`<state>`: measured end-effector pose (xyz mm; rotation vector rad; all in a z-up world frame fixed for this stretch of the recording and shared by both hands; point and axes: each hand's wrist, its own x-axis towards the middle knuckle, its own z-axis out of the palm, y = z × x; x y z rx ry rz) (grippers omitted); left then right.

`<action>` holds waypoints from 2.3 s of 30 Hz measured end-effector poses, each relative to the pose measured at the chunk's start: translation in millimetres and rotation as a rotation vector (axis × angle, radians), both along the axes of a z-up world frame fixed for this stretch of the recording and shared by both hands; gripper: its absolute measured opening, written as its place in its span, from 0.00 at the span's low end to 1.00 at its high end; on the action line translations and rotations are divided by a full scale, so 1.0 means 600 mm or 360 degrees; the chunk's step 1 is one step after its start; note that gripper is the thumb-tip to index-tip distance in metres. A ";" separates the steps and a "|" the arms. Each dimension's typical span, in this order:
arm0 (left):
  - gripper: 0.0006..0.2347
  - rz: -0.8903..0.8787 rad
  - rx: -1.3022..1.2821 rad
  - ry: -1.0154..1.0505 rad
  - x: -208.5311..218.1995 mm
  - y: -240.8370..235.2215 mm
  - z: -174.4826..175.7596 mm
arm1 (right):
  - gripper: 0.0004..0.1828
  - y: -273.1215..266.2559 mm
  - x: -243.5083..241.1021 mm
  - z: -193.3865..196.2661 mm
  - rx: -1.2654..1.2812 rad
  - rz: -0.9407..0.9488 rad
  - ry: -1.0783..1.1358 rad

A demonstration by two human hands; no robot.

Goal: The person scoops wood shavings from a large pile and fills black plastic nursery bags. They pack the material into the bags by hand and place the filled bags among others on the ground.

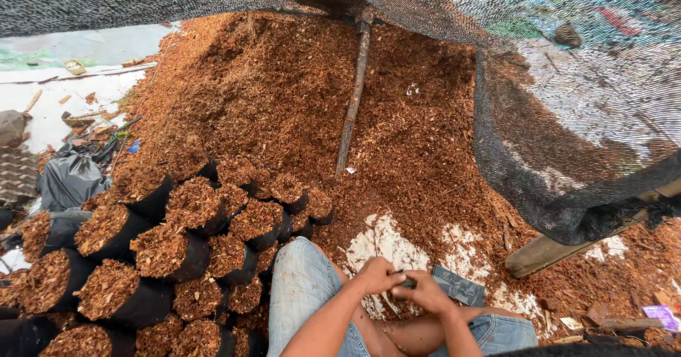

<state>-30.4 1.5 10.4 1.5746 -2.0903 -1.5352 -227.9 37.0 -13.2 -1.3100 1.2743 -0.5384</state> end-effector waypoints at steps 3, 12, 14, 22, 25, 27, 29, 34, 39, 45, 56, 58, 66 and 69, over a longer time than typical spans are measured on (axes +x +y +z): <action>0.17 0.0275 -0.0047 0.0166 0.007 -0.007 -0.001 | 0.11 -0.010 -0.027 0.005 0.0014 -0.0179 -0.0049; 0.12 0.0131 0.0020 0.0222 0.002 0.020 0.081 | 0.11 0.000 0.009 -0.025 -0.0232 -0.0341 -0.0013; 0.08 0.0208 0.0050 0.0120 -0.004 0.016 0.058 | 0.12 0.004 0.021 0.017 0.0085 -0.0340 -0.0299; 0.19 -0.0021 -0.0254 -0.0094 0.001 0.023 0.097 | 0.11 -0.005 0.020 0.030 -0.0658 -0.0663 0.1189; 0.09 -0.0006 -0.0415 0.0007 -0.004 0.004 0.012 | 0.07 -0.002 0.038 0.003 -0.1210 -0.0243 0.1412; 0.13 0.0044 -0.0506 0.0045 -0.007 -0.018 -0.035 | 0.04 -0.008 0.042 -0.034 -0.1511 -0.0101 0.1396; 0.16 0.0163 -0.0479 0.0281 -0.007 -0.043 -0.070 | 0.03 -0.017 0.042 -0.075 -0.1033 -0.0184 0.0918; 0.12 -0.0484 -0.1178 -0.0197 -0.035 -0.084 -0.066 | 0.07 -0.060 0.034 -0.086 -0.0407 0.0419 0.1294; 0.09 -0.0491 -0.1566 -0.0464 -0.063 -0.180 -0.112 | 0.06 -0.173 0.009 -0.029 -0.0265 0.0509 0.1123; 0.11 0.0138 -0.0750 -0.0141 -0.028 -0.299 -0.075 | 0.20 -0.381 -0.047 0.163 -0.0640 0.0025 0.0358; 0.06 0.0330 -0.0717 0.0073 -0.050 -0.310 -0.031 | 0.74 -0.871 -0.070 0.192 -0.0248 -0.0038 0.1511; 0.12 0.0281 -0.0674 -0.0008 -0.047 -0.320 -0.034 | 0.74 -0.887 -0.074 0.125 -0.0231 -0.0011 0.1382; 0.10 -0.0145 -0.0171 -0.0575 -0.059 -0.312 -0.053 | 0.44 -0.755 -0.020 0.005 0.0164 0.0860 0.2080; 0.15 -0.0069 -0.0070 -0.0635 -0.051 -0.309 -0.048 | 0.35 -0.698 -0.010 -0.061 -0.0384 0.1251 0.2531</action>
